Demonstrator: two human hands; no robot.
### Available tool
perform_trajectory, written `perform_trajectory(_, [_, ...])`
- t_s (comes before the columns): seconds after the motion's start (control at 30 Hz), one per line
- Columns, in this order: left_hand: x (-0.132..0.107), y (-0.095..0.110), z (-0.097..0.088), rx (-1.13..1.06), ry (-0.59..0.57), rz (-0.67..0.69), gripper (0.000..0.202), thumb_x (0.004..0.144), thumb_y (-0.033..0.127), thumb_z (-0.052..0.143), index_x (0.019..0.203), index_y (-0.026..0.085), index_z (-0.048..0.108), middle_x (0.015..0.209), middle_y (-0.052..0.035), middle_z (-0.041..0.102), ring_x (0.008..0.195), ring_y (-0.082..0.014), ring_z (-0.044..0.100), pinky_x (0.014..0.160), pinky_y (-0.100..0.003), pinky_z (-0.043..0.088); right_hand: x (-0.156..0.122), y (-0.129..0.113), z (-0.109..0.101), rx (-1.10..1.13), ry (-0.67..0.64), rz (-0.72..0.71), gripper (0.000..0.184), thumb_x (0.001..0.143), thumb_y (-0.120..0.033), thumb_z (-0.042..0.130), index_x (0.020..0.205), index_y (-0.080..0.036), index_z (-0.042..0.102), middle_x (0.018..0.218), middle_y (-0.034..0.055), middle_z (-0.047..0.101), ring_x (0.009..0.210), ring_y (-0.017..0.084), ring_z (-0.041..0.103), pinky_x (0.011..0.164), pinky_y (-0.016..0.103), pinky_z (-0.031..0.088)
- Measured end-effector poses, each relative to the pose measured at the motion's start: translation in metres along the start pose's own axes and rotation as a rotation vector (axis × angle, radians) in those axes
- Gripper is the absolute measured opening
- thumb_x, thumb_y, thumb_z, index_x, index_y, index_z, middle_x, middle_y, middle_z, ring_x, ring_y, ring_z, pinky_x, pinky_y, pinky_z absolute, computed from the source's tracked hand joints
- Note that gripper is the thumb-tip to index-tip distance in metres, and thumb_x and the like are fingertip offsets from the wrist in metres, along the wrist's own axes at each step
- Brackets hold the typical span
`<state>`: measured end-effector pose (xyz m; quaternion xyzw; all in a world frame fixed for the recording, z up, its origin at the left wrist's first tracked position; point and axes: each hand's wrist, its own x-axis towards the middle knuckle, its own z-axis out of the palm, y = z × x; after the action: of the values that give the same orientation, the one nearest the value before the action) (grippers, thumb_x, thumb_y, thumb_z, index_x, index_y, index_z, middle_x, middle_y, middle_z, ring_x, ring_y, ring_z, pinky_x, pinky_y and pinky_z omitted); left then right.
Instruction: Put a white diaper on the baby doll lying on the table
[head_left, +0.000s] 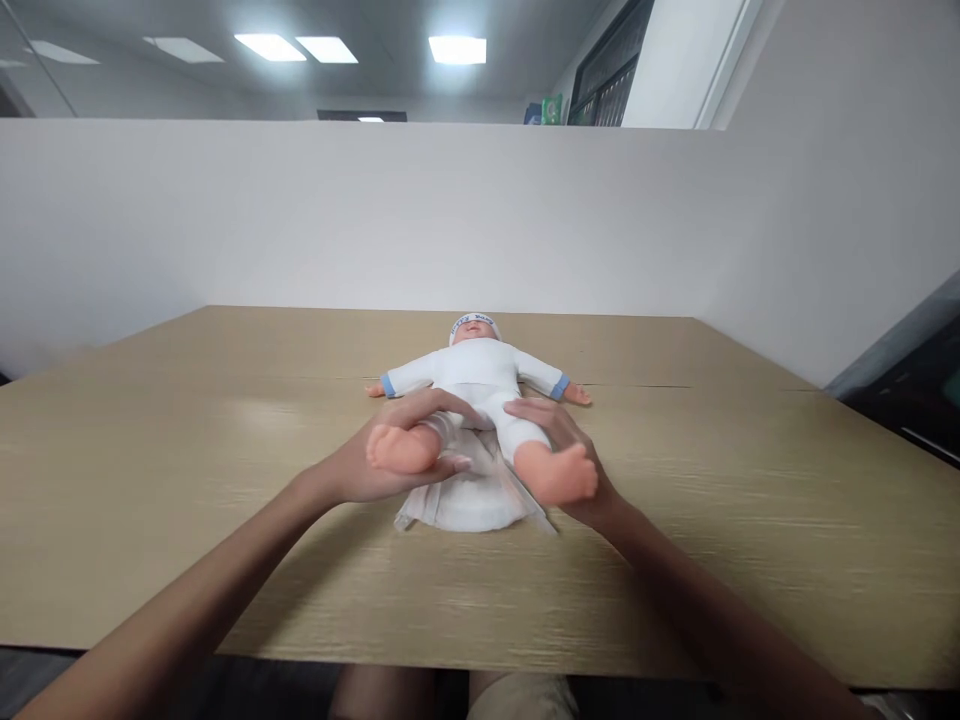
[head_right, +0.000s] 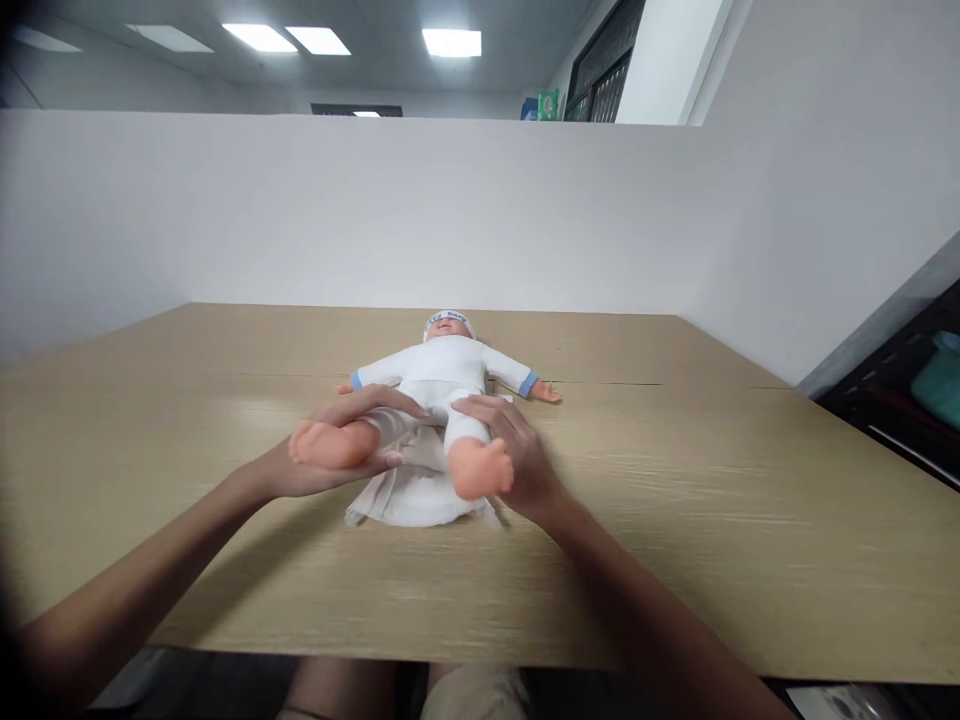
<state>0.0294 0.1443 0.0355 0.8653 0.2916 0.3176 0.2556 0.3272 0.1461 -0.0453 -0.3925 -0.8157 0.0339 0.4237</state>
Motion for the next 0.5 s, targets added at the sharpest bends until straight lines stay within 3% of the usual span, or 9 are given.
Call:
perform_trajectory(0.07, [-0.016, -0.019, -0.004, 0.086, -0.016, 0.033, 0.04, 0.098, 0.043, 0.082, 0.133, 0.027, 0.071, 0.133, -0.0071, 0.077, 0.129, -0.0315, 0.071, 0.116, -0.052, 0.056, -0.006, 0.005, -0.008, 0.029, -0.027, -0.082, 0.052, 0.097, -0.007, 0.06, 0.14, -0.034, 0.072, 0.147, 0.0083, 0.071, 0.138, 0.031, 0.068, 0.115, 0.049, 0.06])
perform_trajectory(0.13, [-0.032, -0.043, -0.005, 0.139, -0.047, 0.155, 0.039, 0.099, 0.04, 0.08, 0.134, 0.026, 0.071, 0.136, -0.0099, 0.076, 0.137, -0.0338, 0.067, 0.124, -0.055, 0.051, -0.012, 0.01, -0.013, 0.03, -0.073, -0.19, 0.056, 0.095, 0.0, 0.052, 0.135, -0.034, 0.073, 0.148, 0.007, 0.068, 0.141, 0.029, 0.066, 0.116, 0.05, 0.059])
perform_trajectory(0.27, [-0.063, -0.086, -0.002, 0.204, -0.183, 0.282, 0.06, 0.099, 0.04, 0.077, 0.155, 0.026, 0.06, 0.158, -0.0155, 0.065, 0.156, -0.0384, 0.051, 0.129, -0.058, 0.047, -0.017, 0.017, -0.013, -0.025, -0.149, -0.315, 0.056, 0.093, 0.005, 0.049, 0.13, -0.029, 0.072, 0.148, 0.0086, 0.067, 0.147, 0.026, 0.061, 0.12, 0.051, 0.055])
perform_trajectory(0.37, [-0.075, -0.099, 0.003, 0.238, -0.24, 0.275, 0.072, 0.097, 0.039, 0.077, 0.164, 0.028, 0.051, 0.167, -0.0147, 0.057, 0.163, -0.0399, 0.041, 0.129, -0.059, 0.047, -0.017, 0.021, -0.011, -0.044, -0.168, -0.318, 0.048, 0.097, 0.003, 0.05, 0.126, -0.028, 0.072, 0.146, 0.0092, 0.068, 0.145, 0.026, 0.062, 0.119, 0.05, 0.056])
perform_trajectory(0.5, [-0.075, -0.096, 0.006, 0.262, -0.241, 0.256, 0.073, 0.097, 0.03, 0.073, 0.166, 0.03, 0.049, 0.169, -0.0123, 0.056, 0.163, -0.0395, 0.04, 0.129, -0.06, 0.046, -0.017, 0.025, -0.01, -0.066, -0.189, -0.326, 0.046, 0.098, 0.001, 0.05, 0.123, -0.028, 0.074, 0.144, 0.0097, 0.069, 0.141, 0.026, 0.064, 0.116, 0.049, 0.058])
